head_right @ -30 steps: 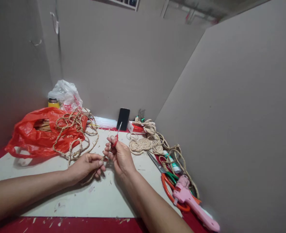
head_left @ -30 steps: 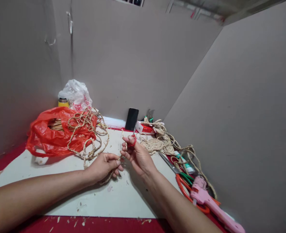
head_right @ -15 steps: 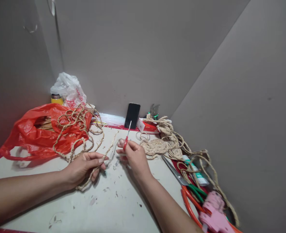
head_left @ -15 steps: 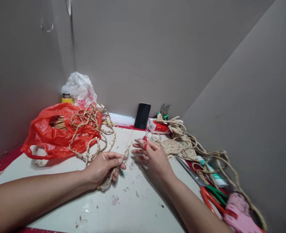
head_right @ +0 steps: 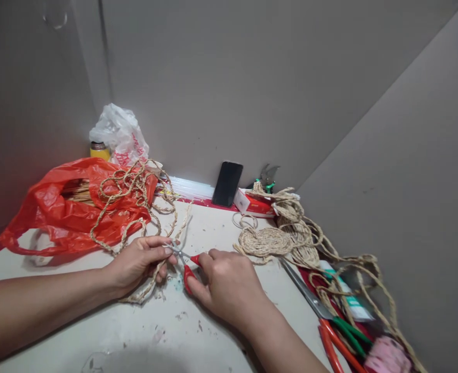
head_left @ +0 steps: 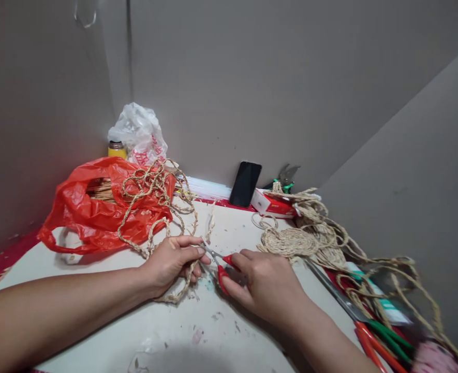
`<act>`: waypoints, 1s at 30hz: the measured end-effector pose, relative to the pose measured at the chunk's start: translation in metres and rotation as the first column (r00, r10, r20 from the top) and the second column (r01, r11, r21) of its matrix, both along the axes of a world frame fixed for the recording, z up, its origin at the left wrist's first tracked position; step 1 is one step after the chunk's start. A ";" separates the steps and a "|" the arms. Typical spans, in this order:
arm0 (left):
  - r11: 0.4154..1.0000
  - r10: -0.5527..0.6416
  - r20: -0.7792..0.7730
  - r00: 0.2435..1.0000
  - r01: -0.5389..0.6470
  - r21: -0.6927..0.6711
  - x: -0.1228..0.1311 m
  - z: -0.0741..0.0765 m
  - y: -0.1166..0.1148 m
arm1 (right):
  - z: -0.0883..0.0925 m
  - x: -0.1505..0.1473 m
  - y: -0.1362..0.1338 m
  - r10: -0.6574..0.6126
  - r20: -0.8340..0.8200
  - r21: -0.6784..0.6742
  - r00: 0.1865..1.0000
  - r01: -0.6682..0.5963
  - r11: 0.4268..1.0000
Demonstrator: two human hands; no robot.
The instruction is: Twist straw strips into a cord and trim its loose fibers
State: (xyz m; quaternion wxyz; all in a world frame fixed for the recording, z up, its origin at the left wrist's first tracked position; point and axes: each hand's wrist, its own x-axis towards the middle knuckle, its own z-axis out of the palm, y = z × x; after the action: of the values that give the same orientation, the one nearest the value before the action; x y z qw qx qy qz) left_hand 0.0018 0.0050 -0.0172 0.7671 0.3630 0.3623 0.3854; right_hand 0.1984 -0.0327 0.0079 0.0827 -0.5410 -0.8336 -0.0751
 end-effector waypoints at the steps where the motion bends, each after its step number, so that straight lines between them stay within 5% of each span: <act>1: 1.000 0.001 -0.003 1.000 -0.001 0.002 0.000 0.000 0.000 | 0.000 0.000 0.000 -0.012 0.035 0.011 0.999 0.011 1.000; 8: 1.000 0.000 -0.019 1.000 0.000 -0.005 0.000 0.000 -0.001 | -0.002 -0.001 0.000 -0.069 0.119 0.062 0.990 0.062 0.996; 18: 0.999 0.039 -0.005 0.999 -0.039 -0.028 0.001 -0.001 0.000 | -0.001 0.000 0.002 -0.006 0.092 -0.032 0.996 0.009 0.999; 30: 0.999 0.043 -0.006 0.999 -0.043 -0.021 0.001 0.001 0.000 | -0.002 0.001 0.003 -0.015 0.021 0.034 1.000 0.014 0.999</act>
State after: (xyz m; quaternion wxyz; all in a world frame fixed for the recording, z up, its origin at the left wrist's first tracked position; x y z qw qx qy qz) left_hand 0.0033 0.0053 -0.0160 0.7613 0.3481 0.3763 0.3971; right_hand 0.1993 -0.0300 0.0060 0.0823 -0.5447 -0.8291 -0.0953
